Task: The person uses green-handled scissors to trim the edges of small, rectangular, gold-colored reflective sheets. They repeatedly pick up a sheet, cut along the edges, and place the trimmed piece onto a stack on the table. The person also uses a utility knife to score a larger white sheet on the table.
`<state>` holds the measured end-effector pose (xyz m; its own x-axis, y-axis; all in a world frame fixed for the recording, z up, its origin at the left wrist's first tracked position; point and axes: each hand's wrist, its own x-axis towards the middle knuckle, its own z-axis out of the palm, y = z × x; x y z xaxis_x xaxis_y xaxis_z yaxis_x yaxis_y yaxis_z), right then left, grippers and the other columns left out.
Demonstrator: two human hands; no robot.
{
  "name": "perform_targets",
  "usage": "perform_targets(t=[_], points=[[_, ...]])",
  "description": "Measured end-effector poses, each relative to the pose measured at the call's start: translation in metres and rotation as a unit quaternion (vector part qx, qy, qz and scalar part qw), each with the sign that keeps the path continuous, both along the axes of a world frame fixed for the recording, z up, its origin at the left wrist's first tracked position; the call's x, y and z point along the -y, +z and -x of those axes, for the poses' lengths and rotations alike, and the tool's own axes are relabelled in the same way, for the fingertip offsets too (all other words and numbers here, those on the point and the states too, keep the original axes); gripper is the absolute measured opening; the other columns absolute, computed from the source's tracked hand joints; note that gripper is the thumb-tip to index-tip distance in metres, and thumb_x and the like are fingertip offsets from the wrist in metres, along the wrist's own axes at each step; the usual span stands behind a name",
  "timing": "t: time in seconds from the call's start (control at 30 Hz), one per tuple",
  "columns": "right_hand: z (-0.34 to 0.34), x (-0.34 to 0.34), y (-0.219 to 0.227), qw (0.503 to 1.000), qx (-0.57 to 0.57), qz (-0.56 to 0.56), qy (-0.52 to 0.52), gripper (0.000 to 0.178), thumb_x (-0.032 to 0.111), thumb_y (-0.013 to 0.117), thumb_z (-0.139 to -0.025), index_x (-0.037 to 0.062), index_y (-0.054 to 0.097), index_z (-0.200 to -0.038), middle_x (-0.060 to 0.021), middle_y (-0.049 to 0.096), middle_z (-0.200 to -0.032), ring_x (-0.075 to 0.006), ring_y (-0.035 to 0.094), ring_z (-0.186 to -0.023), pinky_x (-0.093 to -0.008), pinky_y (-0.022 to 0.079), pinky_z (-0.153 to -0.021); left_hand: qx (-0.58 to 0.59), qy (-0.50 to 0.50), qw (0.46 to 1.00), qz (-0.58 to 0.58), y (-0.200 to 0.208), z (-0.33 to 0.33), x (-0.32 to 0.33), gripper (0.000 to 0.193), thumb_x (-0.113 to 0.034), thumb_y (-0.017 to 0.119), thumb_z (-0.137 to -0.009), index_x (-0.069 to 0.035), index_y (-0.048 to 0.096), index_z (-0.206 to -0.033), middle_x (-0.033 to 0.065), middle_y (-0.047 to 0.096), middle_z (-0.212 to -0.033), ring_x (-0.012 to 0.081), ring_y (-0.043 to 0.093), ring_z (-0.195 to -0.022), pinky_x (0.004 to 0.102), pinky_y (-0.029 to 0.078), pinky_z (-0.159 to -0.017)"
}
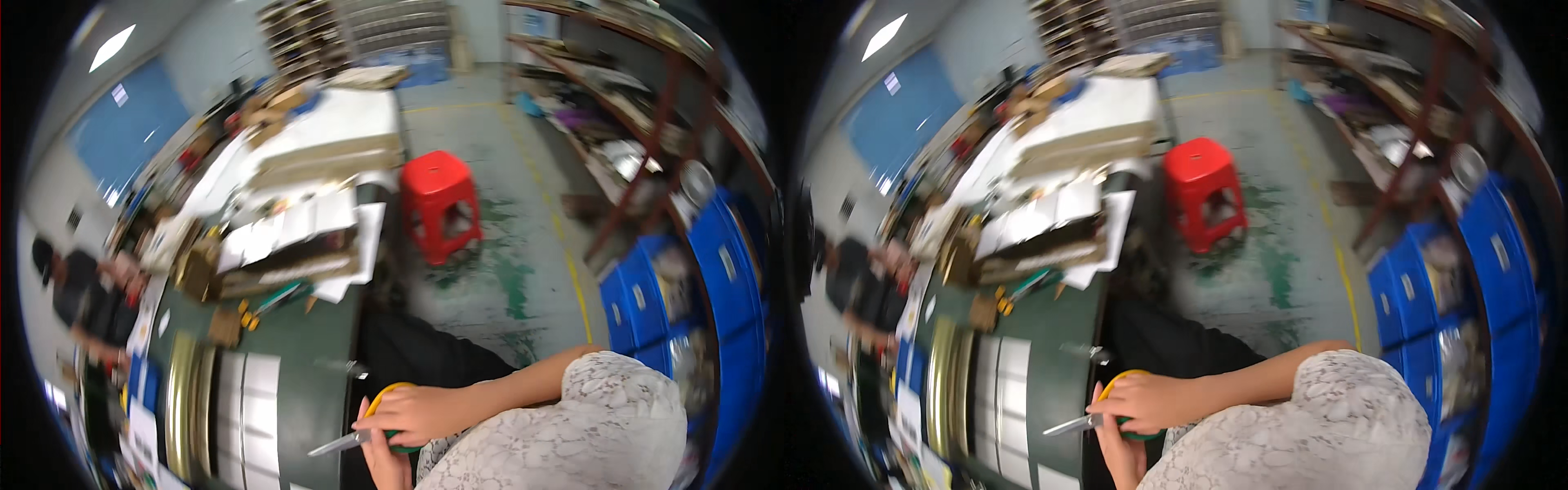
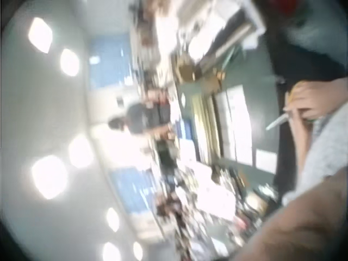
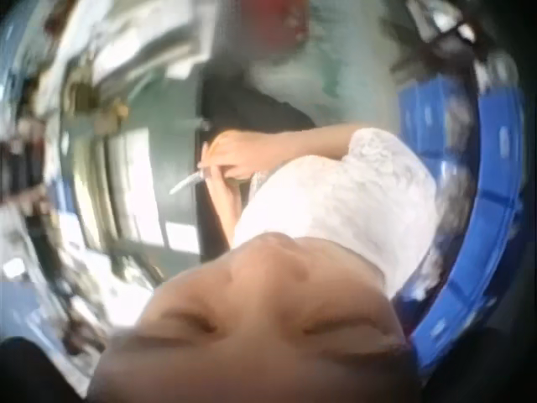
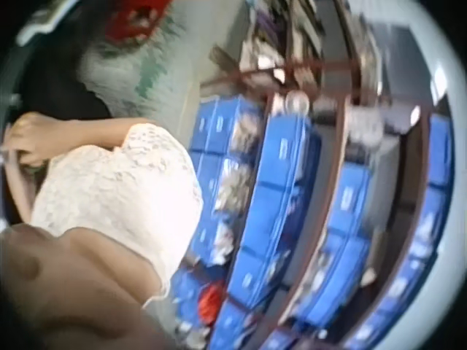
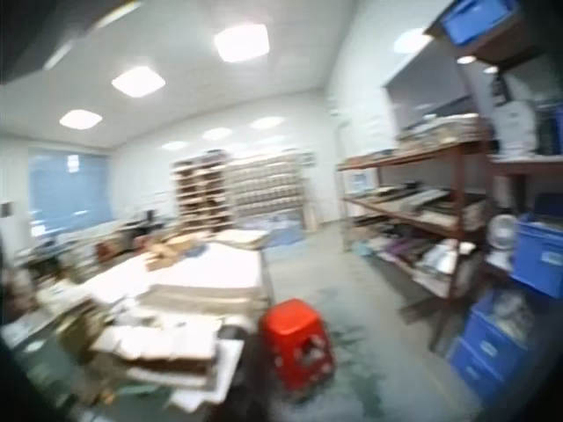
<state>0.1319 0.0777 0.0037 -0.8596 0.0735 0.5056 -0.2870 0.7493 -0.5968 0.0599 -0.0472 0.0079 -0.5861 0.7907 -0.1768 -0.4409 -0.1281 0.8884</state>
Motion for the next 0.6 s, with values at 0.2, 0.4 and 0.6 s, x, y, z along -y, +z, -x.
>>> perform_targets(t=[0.2, 0.4, 0.6], points=[[-0.042, -0.027, -0.008, 0.993, 0.012, 0.028, -0.112, 0.039, 0.017, 0.062, -0.082, 0.004, 0.054, -0.118, -0.011, 0.061, -0.1, -0.0283, 0.056, -0.097, -0.0399, 0.045, -0.085, -0.013, -0.096, 0.992, 0.084, 0.005, -0.008, -0.036, 0.055, -0.038, 0.045, -0.099, -0.004, 0.034, -0.141, 0.0154, 0.051, -0.128, 0.0238, 0.055, -0.11, 0.033, 0.049, -0.086], [-0.119, -0.115, -0.018, 0.935, -0.028, 0.007, -0.353, 0.033, 0.022, 0.062, -0.087, 0.0042, 0.058, -0.114, -0.0102, 0.06, -0.102, -0.0263, 0.057, -0.095, -0.0369, 0.046, -0.084, 0.039, -0.155, 0.98, 0.121, 0.005, -0.013, -0.083, 0.051, -0.032, 0.049, -0.097, -0.01, 0.037, -0.141, 0.02, 0.06, -0.118, 0.0199, 0.063, -0.08, 0.0262, 0.051, -0.064], [-0.266, -0.24, -0.067, 0.684, 0.009, 0.013, -0.729, 0.04, 0.024, 0.065, -0.082, 0.0014, 0.056, -0.114, -0.0168, 0.056, -0.112, -0.0355, 0.052, -0.105, -0.0442, 0.043, -0.091, -0.042, -0.273, 0.939, 0.203, -0.025, -0.035, -0.155, 0.052, -0.033, 0.049, -0.097, -0.006, 0.037, -0.14, 0.0164, 0.062, -0.112, 0.0167, 0.061, -0.081, 0.026, 0.048, -0.06]])
